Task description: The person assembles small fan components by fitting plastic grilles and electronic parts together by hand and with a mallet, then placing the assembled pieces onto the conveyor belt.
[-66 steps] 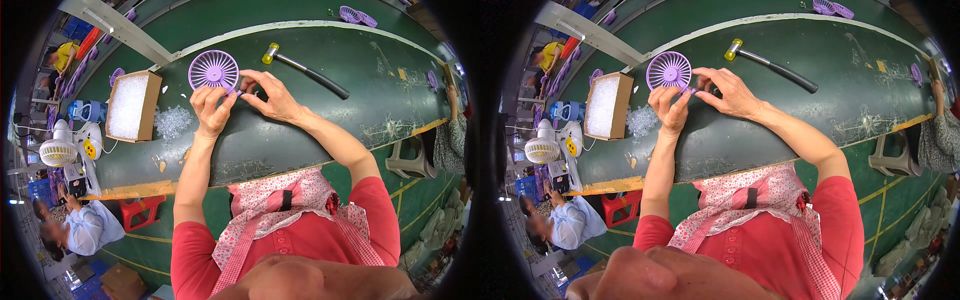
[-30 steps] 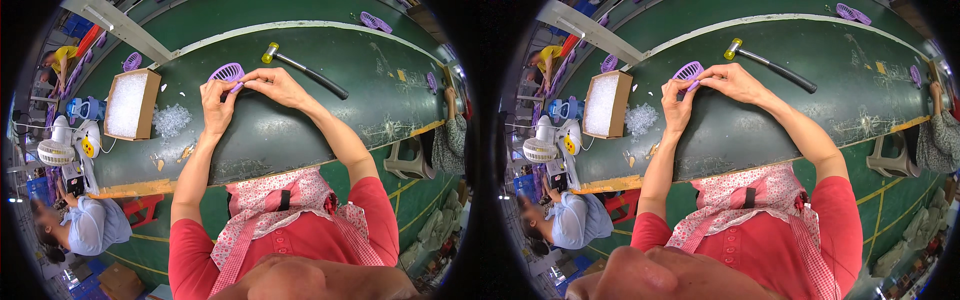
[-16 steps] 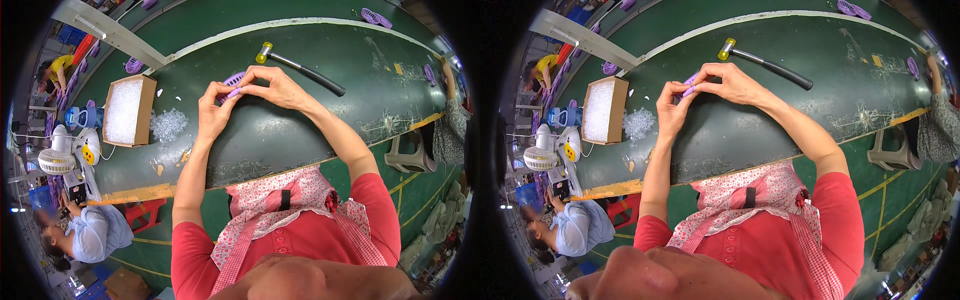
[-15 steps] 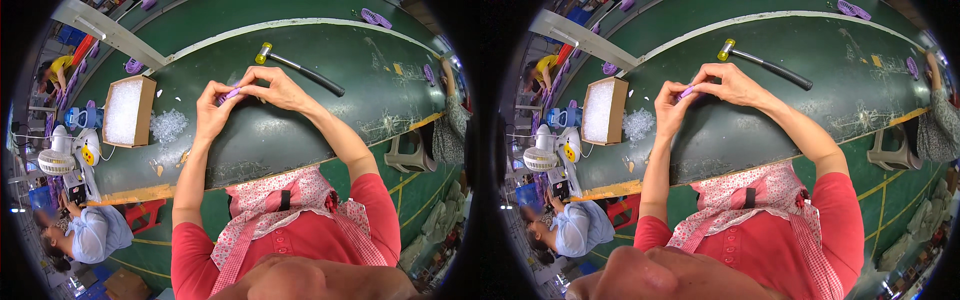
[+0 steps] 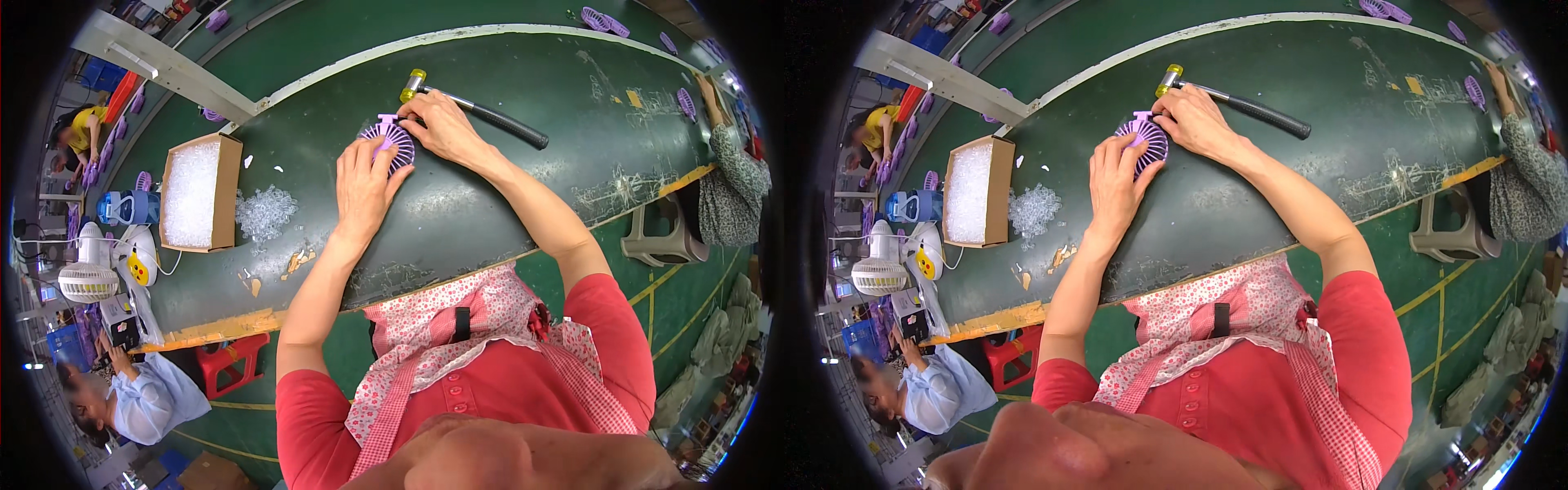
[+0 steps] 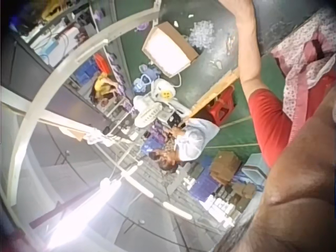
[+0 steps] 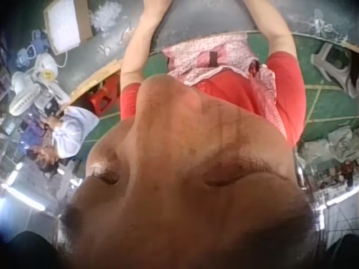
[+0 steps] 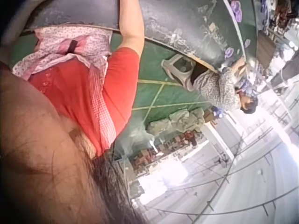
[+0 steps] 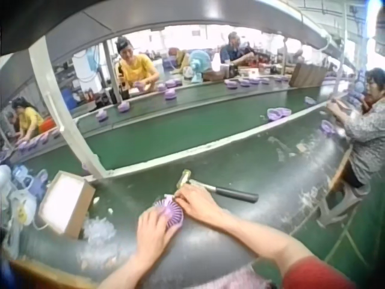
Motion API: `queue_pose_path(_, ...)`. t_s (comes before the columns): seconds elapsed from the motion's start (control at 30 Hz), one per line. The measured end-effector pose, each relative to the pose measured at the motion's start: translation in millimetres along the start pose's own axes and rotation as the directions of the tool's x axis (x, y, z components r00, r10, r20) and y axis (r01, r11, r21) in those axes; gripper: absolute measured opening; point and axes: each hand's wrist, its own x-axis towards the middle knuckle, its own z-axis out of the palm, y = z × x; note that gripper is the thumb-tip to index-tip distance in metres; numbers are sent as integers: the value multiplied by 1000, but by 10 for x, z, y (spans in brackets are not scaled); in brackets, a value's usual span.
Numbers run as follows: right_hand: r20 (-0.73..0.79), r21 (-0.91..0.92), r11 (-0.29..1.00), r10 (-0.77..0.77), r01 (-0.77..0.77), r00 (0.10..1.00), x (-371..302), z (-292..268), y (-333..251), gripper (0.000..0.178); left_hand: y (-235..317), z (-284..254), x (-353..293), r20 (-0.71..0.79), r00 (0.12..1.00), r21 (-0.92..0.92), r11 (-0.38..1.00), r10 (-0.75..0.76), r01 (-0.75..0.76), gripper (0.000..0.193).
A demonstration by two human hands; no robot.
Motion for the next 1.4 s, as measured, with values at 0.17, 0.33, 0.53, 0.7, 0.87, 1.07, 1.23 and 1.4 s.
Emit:
queue_pose_path(0.17,-106,-204,978,-70,47,992,-20,4,-16,12,-7,9,5,-16,1000,-17,1000,-5,5,39)
queue_pose_path(0.33,-106,-233,970,-91,64,990,19,50,8,11,-8,-3,14,-20,1000,8,1000,16,-16,40)
queue_pose_path(0.53,-155,-387,921,-111,43,982,69,-325,142,25,-58,-54,-7,-35,999,25,999,-32,33,40)
queue_pose_path(0.7,-76,-412,907,56,-82,996,8,-318,281,26,-24,-29,43,-32,999,30,999,-37,38,39)
queue_pose_path(0.87,-308,-10,994,-105,107,946,154,-491,-377,23,-58,-51,6,-23,998,54,997,-59,60,38)
queue_pose_path(1.07,97,-129,991,-7,20,995,158,-174,-252,22,-58,-27,-19,-51,998,87,995,-44,48,36)
queue_pose_path(1.23,-115,-446,887,-192,122,975,115,-239,112,26,-164,-100,-19,-118,992,-43,998,-50,45,33)
queue_pose_path(1.4,-239,-216,967,-188,136,953,110,-111,58,27,-590,-451,46,-212,957,181,955,-197,236,13)
